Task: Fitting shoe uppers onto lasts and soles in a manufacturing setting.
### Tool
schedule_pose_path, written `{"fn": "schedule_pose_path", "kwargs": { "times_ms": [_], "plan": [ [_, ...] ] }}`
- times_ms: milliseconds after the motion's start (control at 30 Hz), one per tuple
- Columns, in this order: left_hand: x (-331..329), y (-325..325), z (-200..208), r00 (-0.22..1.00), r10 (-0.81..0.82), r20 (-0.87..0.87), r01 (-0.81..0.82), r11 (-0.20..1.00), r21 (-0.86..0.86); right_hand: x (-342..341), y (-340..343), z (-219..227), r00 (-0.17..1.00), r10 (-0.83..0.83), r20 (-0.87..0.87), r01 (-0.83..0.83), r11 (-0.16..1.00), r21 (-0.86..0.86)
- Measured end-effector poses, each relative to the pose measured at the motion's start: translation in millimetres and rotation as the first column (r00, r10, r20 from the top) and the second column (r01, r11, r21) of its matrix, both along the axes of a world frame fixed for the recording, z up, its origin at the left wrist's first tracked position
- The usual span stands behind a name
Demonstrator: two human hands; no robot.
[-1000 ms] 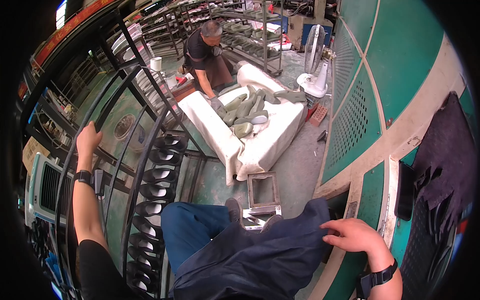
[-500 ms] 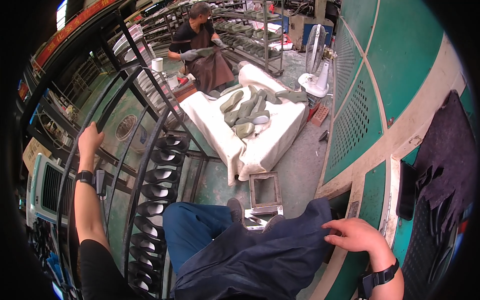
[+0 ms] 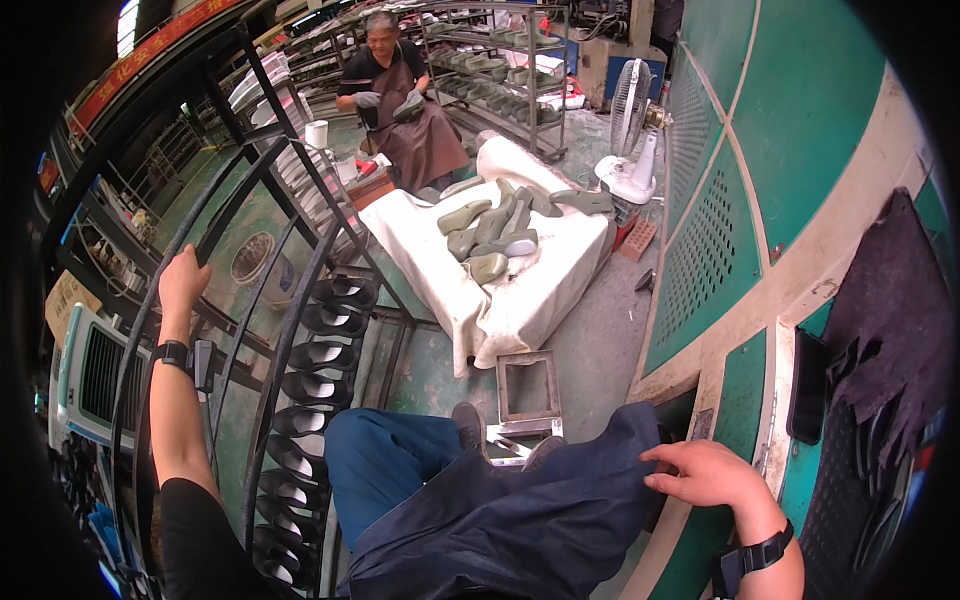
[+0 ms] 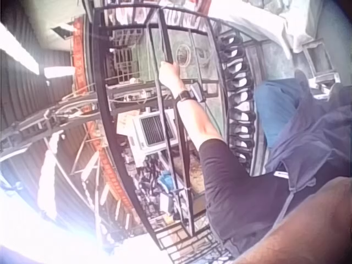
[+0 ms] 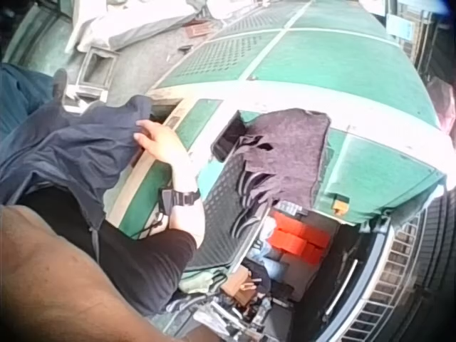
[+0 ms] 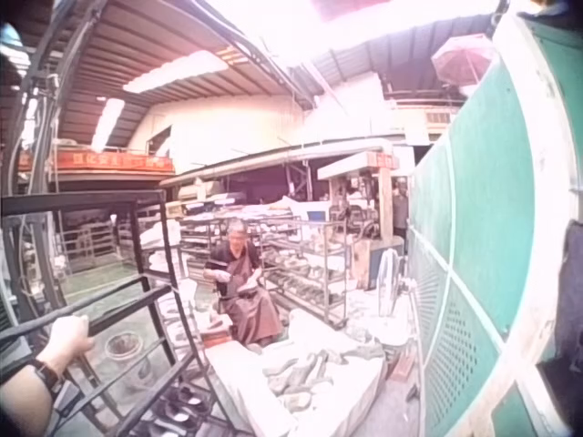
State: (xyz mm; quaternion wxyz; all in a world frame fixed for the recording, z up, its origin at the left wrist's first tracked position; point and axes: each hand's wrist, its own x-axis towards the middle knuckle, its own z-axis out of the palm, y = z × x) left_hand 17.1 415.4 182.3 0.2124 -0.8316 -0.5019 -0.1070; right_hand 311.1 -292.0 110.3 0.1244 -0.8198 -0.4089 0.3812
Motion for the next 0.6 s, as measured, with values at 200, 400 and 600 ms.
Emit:
{"fn": "schedule_pose_path", "kwargs": {
  "times_ms": [200, 400, 600],
  "plan": [
    [-29.5, 68.7, -21.3, 0.982, -0.186, 0.035, 0.185, 0.983, 0.013, 6.4, -4.7, -3.5, 1.0, 0.025, 0.018, -0.029, 0.964, 0.264],
    [18.5, -6.3, -2.8, 0.979, -0.124, -0.164, 0.121, 0.992, -0.03, 20.6, -18.0, 41.5, 0.952, -0.26, -0.159, 0.305, 0.805, 0.509],
    [-6.4, -40.5, 16.8, 0.922, -0.386, -0.024, 0.383, 0.904, 0.19, 34.6, -159.4, 108.2, 0.697, -0.716, -0.036, 0.355, 0.301, 0.885]
  ]
}}
